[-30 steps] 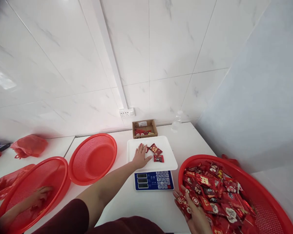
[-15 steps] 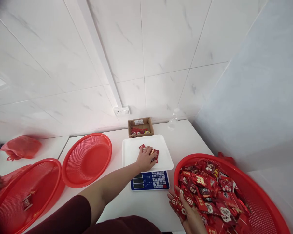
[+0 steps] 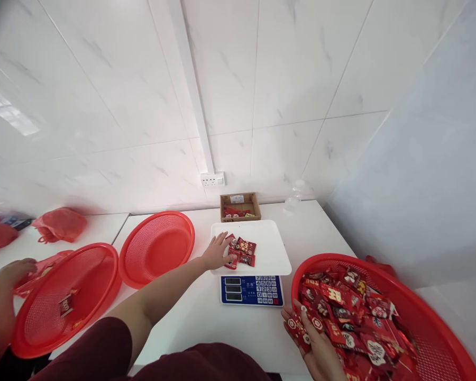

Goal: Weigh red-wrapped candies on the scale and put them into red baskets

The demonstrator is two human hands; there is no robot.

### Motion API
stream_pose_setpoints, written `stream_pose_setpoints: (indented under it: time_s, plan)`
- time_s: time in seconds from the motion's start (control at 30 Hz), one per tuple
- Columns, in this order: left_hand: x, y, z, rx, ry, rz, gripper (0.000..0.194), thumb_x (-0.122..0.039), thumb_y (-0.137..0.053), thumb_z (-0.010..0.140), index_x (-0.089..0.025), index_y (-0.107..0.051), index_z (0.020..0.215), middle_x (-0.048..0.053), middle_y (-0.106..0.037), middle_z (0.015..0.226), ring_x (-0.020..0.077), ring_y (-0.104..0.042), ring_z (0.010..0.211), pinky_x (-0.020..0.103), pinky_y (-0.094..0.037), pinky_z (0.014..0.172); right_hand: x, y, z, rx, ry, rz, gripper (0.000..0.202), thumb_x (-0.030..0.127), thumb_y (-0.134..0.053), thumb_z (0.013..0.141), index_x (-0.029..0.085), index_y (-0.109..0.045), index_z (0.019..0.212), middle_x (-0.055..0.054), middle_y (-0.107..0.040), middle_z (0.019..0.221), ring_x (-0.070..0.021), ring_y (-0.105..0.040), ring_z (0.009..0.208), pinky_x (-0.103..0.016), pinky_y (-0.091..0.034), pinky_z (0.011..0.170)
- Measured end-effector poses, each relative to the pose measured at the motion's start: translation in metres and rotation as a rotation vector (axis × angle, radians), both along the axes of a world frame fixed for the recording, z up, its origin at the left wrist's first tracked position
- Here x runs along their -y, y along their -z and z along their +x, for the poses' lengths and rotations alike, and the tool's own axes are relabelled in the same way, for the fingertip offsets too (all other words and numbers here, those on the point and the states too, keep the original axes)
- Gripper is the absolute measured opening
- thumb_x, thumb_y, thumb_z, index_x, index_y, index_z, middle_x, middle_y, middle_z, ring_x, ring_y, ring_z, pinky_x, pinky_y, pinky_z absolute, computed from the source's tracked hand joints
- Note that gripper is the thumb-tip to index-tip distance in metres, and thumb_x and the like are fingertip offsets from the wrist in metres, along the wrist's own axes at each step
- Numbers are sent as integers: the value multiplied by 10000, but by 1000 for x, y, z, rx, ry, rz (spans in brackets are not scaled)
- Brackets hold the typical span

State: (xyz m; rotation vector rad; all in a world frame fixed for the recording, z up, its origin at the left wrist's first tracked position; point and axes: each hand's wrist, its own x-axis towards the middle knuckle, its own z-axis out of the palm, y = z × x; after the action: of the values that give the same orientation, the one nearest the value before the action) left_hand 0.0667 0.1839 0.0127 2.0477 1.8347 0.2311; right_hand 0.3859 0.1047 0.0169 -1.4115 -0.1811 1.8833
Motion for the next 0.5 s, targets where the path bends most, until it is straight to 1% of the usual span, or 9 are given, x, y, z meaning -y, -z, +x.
stream_pose_setpoints:
  time_s: [0.07,0.1,0.13,0.17,0.23,0.3,0.37,0.43,0.5]
  plan:
    - [9,0,-4,-8,74,-31,863,-681,-525,767,-250,-249,1461,127,-180,1559,321,-127,1434,534,-142,1138,0,1,0,6,-5,10,760,420,-843,466,256,-619,1174,-70,-754,969,-240,-662,1024,-247,-573,794]
    - [13,0,-3,-10,93,-28,906,-684,-554,743,-253,-226,1469,131,-198,1552,325,-150,1428,530,-158,1135,0,2,0,7,-9,14,758,417,-837,478,250,-612,1183,-72,-754,968,-239,-664,1021,-254,-571,804]
    - [16,1,-1,-13,95,-20,922,-673,-575,733,-246,-224,1470,139,-244,1531,329,-199,1411,519,-190,1127,-1,3,1,6,-17,16,746,413,-828,495,248,-607,1189,-73,-753,974,-237,-664,1021,-263,-568,818]
    - [18,2,2,-16,85,-14,908,-656,-586,735,-233,-246,1463,150,-310,1493,331,-266,1381,504,-233,1112,-1,4,1,3,-26,21,727,406,-818,517,251,-602,1194,-70,-751,981,-233,-664,1023,-273,-563,837]
    - [21,4,9,-12,56,-24,818,-611,-605,744,-217,-345,1412,150,-441,1380,326,-394,1291,474,-310,1070,0,7,2,-8,-41,34,687,387,-804,551,266,-597,1194,-54,-751,992,-222,-661,1031,-290,-547,878]
    - [21,5,15,10,26,-60,691,-537,-650,735,-218,-456,1316,127,-515,1272,310,-473,1208,443,-367,1026,0,9,3,-12,-39,47,655,381,-802,564,275,-604,1180,-39,-753,987,-219,-657,1039,-296,-534,901]
    - [19,4,19,40,-10,-85,589,-449,-680,726,-216,-505,1238,102,-544,1209,278,-526,1142,391,-423,968,1,10,3,-9,-27,52,628,390,-804,565,271,-621,1154,-35,-755,978,-227,-648,1053,-299,-526,912]
    - [16,1,22,60,-47,-85,539,-387,-669,734,-206,-506,1215,94,-551,1197,248,-558,1095,347,-461,910,1,11,3,-8,-27,47,599,392,-810,557,264,-642,1117,-41,-753,986,-241,-632,1076,-312,-510,934]
    - [11,-3,23,69,-67,-54,521,-355,-630,762,-195,-485,1237,102,-533,1241,239,-535,1138,345,-446,939,2,10,2,-12,-28,44,566,383,-823,536,268,-665,1067,-44,-752,993,-251,-610,1106,-327,-480,967]
